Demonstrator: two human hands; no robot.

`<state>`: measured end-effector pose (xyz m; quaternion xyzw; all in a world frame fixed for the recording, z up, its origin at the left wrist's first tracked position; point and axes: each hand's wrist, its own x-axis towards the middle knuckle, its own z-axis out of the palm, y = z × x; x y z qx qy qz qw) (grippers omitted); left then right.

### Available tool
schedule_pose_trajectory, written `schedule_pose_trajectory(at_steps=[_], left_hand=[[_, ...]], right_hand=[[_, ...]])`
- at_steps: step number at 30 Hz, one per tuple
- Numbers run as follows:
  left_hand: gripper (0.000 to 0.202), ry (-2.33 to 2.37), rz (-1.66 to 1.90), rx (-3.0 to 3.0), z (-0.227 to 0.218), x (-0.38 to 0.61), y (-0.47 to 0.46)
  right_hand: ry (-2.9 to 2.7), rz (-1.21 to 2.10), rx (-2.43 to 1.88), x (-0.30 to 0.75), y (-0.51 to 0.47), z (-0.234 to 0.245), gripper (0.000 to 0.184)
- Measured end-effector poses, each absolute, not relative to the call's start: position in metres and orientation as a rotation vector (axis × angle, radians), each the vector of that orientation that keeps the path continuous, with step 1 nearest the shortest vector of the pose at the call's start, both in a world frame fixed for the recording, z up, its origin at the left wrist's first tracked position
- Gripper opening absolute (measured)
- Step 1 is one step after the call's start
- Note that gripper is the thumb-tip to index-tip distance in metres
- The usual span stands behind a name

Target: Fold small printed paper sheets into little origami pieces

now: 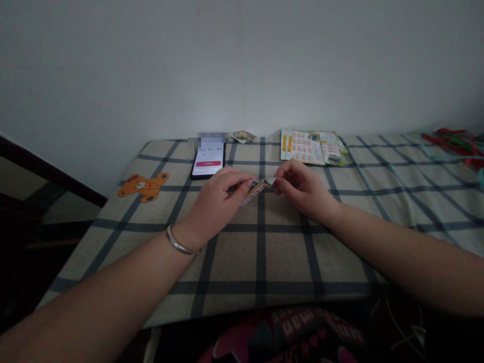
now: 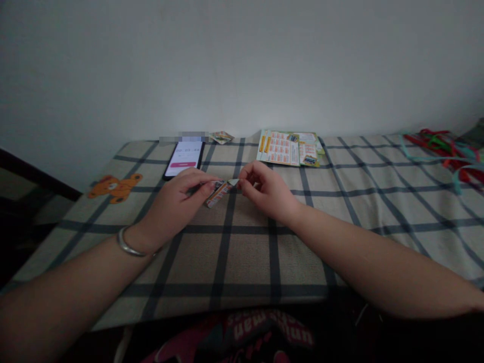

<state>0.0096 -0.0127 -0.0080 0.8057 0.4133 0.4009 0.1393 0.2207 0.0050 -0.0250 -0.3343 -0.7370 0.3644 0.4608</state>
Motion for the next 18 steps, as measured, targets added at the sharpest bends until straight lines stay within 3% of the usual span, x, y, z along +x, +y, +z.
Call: schedule_pose_trajectory(at_steps=[10,18], left_hand=[[0.020,1.146,1.175,2.177,-0.014,0.008,-0.008],[0.017,1.022,1.156,1.849,-0.022,0.012,-0.004]], right_hand=[[-1.745,1.055,-0.783,0.218,0.004,-0.022,0.023],[-1.855,1.093,-0.770,0.219,0.004,-0.026,0.015]])
